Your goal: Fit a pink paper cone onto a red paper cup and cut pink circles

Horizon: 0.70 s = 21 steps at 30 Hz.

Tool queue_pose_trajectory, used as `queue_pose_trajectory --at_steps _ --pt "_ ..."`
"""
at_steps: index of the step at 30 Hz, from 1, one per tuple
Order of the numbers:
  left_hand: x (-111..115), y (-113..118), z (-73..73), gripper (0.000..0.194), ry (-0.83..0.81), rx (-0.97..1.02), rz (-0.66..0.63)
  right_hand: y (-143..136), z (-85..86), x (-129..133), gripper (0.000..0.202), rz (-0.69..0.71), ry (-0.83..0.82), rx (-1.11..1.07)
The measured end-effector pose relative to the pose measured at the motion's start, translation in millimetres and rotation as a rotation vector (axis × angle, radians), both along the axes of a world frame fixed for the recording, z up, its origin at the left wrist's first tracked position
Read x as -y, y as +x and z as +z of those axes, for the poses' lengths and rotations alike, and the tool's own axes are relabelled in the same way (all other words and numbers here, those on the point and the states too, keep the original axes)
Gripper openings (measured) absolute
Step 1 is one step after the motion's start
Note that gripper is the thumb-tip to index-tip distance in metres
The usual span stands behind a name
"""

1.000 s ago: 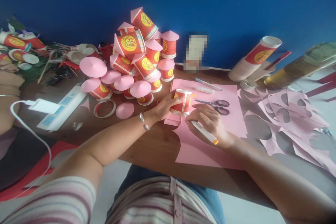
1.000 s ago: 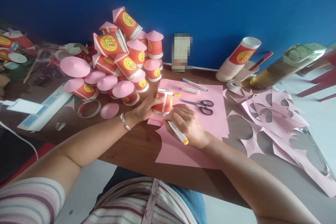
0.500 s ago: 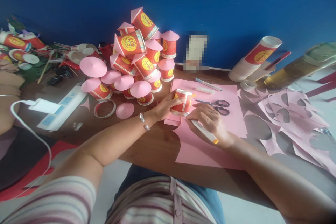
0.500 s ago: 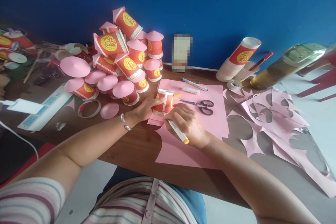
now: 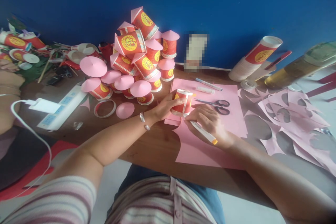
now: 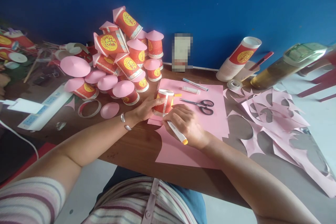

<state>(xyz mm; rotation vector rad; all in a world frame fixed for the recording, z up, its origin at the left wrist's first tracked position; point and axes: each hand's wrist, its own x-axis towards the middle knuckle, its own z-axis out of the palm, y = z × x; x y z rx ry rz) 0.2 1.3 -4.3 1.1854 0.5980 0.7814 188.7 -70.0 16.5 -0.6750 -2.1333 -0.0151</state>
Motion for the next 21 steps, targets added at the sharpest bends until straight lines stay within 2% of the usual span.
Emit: queue_pose_trajectory --at_steps 14,21 --pt "0.4 -1.6 1.5 0.049 0.03 -0.003 -0.045 -2.4 3.5 1.3 0.017 0.034 -0.03 0.023" --pt "-0.7 -0.5 -0.9 0.046 -0.005 0.05 -0.041 -1.2 3.1 2.4 0.017 0.027 0.009 -0.011"
